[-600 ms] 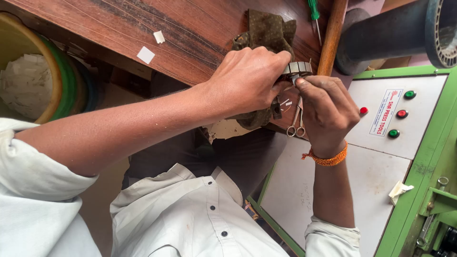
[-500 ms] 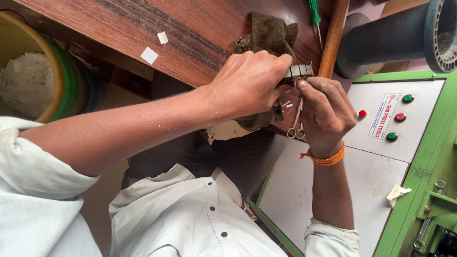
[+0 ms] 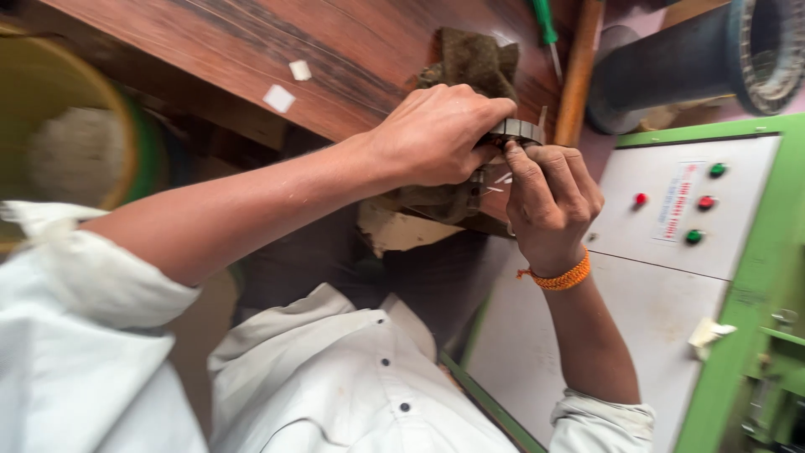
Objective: The person works on a stator assembly, inserting small white insulating pieces into slots between copper windings. They use a green screwdriver to press the pieces in and a pair of scissors to cut and trim the insulation. The person repeatedly adjusts the stator and continues inserting insulation into multiple slots.
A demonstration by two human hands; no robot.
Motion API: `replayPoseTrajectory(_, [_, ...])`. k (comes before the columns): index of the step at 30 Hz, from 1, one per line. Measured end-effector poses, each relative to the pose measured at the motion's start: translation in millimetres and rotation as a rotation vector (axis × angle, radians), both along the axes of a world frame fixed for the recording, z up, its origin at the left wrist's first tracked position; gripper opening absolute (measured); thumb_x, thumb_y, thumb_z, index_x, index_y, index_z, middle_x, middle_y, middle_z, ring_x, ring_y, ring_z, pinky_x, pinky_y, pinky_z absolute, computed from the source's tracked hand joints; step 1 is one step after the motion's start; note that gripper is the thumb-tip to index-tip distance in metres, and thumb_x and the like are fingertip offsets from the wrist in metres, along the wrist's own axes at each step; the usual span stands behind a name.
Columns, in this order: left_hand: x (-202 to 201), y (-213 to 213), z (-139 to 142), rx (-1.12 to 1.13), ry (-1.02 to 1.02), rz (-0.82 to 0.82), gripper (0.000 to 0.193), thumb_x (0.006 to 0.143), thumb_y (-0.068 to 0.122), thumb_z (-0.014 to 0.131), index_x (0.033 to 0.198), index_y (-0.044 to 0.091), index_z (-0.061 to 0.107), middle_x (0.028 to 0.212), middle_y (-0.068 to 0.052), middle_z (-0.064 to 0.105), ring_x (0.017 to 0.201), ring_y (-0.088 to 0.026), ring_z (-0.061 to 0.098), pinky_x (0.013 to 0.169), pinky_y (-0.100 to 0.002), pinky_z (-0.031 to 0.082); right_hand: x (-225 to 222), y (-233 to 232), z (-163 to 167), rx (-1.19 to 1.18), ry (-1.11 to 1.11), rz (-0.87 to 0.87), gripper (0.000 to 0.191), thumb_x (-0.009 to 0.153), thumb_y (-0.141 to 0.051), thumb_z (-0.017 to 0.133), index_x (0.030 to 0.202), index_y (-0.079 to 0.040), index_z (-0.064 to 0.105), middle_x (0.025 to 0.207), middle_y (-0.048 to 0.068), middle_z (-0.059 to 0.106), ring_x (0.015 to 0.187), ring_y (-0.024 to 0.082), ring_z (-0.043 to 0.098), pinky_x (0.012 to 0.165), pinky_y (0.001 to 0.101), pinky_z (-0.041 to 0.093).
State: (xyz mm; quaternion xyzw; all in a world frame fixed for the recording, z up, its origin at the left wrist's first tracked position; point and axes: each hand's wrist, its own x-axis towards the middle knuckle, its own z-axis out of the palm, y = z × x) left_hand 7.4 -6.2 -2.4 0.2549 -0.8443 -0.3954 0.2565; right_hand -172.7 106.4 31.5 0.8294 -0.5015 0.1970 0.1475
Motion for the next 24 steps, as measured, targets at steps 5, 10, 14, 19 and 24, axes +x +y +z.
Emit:
replayPoseTrajectory(5, [15, -3, 0, -0.013, 0.026, -0.143, 0.035, 0.090, 0.026, 0.075, 0.116, 0.008, 0.061, 0.102, -0.011, 0.074, 0.098, -0.036, 0.070, 0.076, -0.051, 0.053, 7, 14, -13, -0.196, -0.065, -0.039, 0.023, 0.087, -0.012, 0.088, 0.110, -0.012, 0.082, 0.099, 0.002, 0.059, 0.094, 0.025, 0.051, 0.080, 0.0413, 0.047])
replayPoseTrajectory(10, [17, -4, -9, -0.058, 0.111, -0.209, 0.038, 0.096, 0.026, 0.073, 0.127, 0.009, 0.060, 0.113, -0.009, 0.074, 0.105, -0.032, 0.071, 0.084, -0.048, 0.055, 9, 17, -25, -0.040, -0.645, -0.178, 0.057, 0.093, -0.042, 0.086, 0.136, -0.010, 0.067, 0.128, 0.002, 0.055, 0.110, 0.018, 0.059, 0.091, 0.0314, 0.053])
replayPoseTrajectory(14, [21, -6, -15, -0.046, 0.158, -0.237, 0.042, 0.098, 0.022, 0.072, 0.134, 0.008, 0.056, 0.118, -0.011, 0.073, 0.112, -0.031, 0.070, 0.092, -0.045, 0.056, 13, 12, -22, 0.235, -0.820, -0.169, 0.063, 0.087, -0.047, 0.082, 0.136, -0.010, 0.067, 0.132, 0.007, 0.063, 0.117, 0.015, 0.063, 0.097, 0.0315, 0.057])
replayPoseTrajectory(19, [30, 1, -15, -0.105, 0.165, -0.228, 0.044, 0.100, 0.019, 0.075, 0.137, 0.006, 0.055, 0.126, -0.012, 0.068, 0.122, -0.032, 0.061, 0.104, -0.047, 0.051, 15, 5, -18, 0.421, -1.007, -0.224, 0.064, 0.082, -0.051, 0.079, 0.132, -0.012, 0.069, 0.121, 0.004, 0.067, 0.108, 0.011, 0.062, 0.091, 0.0276, 0.059])
replayPoseTrajectory(24, [32, 20, -20, -0.147, 0.396, -0.009, 0.048, 0.097, 0.024, 0.080, 0.135, 0.010, 0.055, 0.128, -0.009, 0.065, 0.122, -0.027, 0.061, 0.108, -0.042, 0.053, 14, 8, -21, 0.396, -0.945, -0.147, 0.060, 0.092, -0.041, 0.083, 0.142, -0.010, 0.069, 0.117, 0.004, 0.070, 0.108, 0.013, 0.060, 0.093, 0.0285, 0.058])
